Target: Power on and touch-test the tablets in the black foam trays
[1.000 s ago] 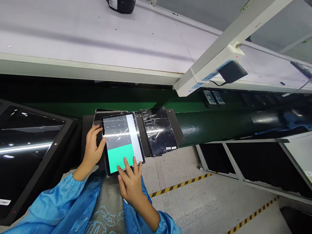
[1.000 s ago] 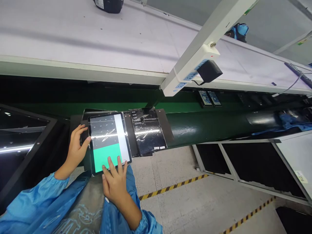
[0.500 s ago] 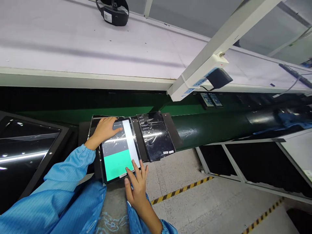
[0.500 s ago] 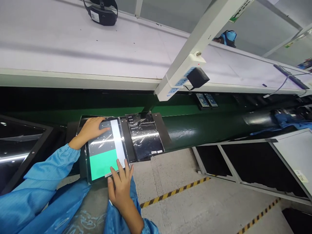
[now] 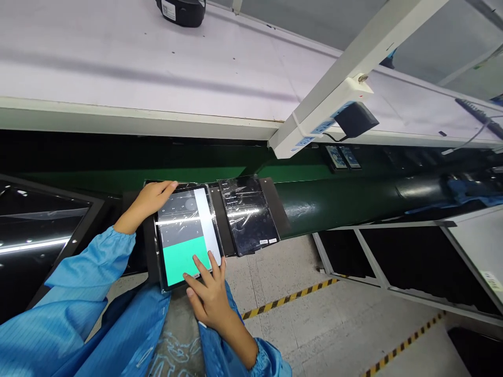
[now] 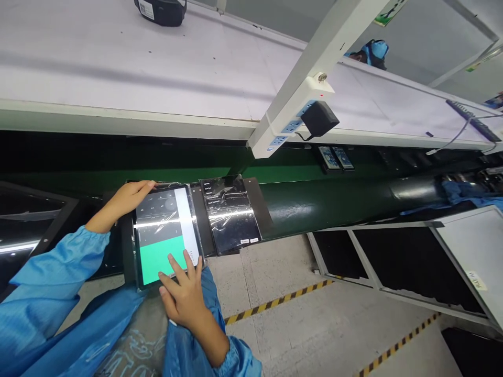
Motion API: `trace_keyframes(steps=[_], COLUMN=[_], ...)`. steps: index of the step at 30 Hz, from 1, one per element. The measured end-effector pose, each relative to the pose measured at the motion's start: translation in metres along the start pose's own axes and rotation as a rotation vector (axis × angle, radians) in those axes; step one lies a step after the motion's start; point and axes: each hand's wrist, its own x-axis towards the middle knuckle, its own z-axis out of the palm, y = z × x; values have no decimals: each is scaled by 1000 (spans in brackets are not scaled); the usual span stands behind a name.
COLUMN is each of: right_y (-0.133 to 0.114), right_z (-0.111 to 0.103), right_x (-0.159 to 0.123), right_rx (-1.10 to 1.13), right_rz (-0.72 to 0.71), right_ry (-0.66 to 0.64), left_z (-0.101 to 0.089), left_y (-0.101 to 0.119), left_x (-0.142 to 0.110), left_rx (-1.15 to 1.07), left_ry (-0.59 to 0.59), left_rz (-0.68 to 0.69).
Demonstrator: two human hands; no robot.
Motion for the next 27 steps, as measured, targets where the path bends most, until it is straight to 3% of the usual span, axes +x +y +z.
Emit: trace_keyframes(steps=[4,8,17,23,27], right_y=[-4,-4,-14,-16,-7], right_z=[4,8,9,13,5], right_x=[2,-1,0,-8,-9], right_rx=[-6,12,-11,9,84], right_rz=[-2,43,39,100,124], right_ry=[-68,-15,-36,51,169], left_z=[-8,-6,4,6,10], left_y=[-17,-29,-36,-35,-37], left_x=[-22,-40,-51,-53,-54], left_rx=[-104,-181,-215,-217,-225], left_ry=[94,185,220,220,208], left_rz=[-55,-113,-112,-120,-122])
